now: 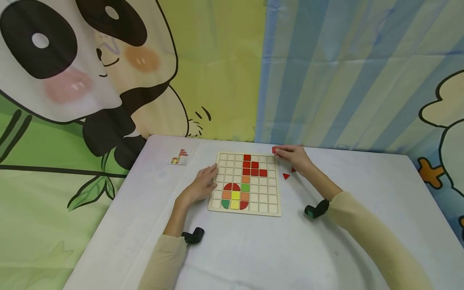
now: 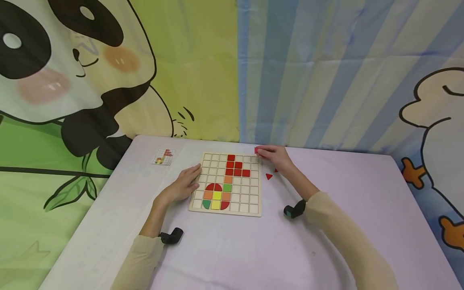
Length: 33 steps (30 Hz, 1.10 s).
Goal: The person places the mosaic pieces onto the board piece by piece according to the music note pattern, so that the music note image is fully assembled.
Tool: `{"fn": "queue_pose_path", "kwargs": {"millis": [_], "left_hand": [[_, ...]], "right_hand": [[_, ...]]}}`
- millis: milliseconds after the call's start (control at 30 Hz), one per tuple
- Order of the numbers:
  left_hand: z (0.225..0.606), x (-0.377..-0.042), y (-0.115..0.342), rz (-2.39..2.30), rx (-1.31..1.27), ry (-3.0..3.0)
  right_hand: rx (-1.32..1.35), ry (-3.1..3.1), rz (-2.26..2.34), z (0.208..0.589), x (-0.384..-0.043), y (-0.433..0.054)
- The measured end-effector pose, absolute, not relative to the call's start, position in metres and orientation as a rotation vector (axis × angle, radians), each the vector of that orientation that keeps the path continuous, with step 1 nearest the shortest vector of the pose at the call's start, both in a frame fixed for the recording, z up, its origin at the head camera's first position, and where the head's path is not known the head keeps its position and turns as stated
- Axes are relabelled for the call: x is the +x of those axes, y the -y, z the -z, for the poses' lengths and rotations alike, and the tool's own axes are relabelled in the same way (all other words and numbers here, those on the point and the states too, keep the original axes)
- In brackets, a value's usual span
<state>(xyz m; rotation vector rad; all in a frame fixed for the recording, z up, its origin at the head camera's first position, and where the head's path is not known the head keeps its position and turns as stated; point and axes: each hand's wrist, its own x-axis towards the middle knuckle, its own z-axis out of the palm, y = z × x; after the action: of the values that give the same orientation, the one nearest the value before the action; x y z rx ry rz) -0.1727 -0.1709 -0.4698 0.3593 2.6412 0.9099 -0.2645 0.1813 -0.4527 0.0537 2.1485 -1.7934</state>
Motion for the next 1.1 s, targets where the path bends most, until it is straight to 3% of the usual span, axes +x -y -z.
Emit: {"fn": "queue_pose_path", "kwargs": {"millis": [633,1100], "left_hand": [[0.47,-0.173,0.171,-0.895,0.367,-2.645],[0.467,-0.173,0.17,-0.889,0.345,-2.632]], "right_hand": [[-0.124,-2.5,1.523,0.465,-0.273,-0.123],[-0.344,-2.717,1.198,0.467,-0.273,-0.107]]}}
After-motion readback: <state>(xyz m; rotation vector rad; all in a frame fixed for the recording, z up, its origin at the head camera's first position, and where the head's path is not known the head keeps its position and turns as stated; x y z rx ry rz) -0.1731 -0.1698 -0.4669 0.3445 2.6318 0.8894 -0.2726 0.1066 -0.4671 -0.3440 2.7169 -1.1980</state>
